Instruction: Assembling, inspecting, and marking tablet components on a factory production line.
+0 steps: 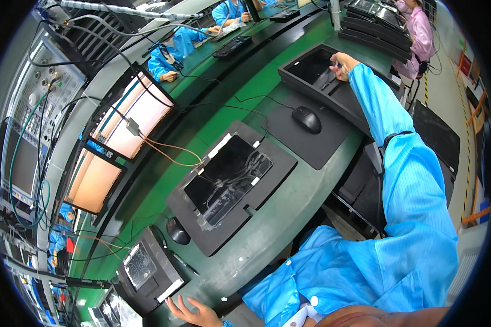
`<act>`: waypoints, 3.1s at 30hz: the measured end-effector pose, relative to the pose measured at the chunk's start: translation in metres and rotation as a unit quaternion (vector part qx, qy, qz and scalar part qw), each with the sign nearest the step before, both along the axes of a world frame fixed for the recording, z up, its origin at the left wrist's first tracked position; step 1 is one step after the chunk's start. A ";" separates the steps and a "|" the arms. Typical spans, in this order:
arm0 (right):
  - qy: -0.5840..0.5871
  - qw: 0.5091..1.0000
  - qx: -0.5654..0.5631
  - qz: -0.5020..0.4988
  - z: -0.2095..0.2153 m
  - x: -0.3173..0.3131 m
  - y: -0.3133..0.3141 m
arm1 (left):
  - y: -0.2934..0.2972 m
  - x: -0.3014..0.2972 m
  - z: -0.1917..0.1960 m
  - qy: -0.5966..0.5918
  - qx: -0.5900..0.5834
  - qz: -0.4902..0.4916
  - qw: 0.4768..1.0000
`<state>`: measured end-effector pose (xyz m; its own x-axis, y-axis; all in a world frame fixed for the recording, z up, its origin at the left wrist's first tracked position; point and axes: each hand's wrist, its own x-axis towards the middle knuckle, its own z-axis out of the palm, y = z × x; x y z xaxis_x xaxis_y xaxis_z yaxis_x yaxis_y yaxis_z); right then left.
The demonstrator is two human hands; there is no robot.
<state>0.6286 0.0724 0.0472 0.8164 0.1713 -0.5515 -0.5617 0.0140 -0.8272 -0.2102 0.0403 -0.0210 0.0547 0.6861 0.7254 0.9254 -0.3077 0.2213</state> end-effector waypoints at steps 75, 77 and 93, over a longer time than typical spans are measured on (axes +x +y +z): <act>-0.641 0.144 0.405 0.635 0.045 -0.630 0.062 | -0.091 -0.090 0.014 -0.518 -0.359 -0.198 0.751; -0.643 0.124 0.392 0.646 0.045 -0.631 0.061 | -0.089 -0.085 0.018 -0.519 -0.358 -0.198 0.750; -0.687 -0.019 0.339 0.643 0.058 -0.642 0.060 | -0.087 -0.090 0.009 -0.440 -0.386 -0.171 0.793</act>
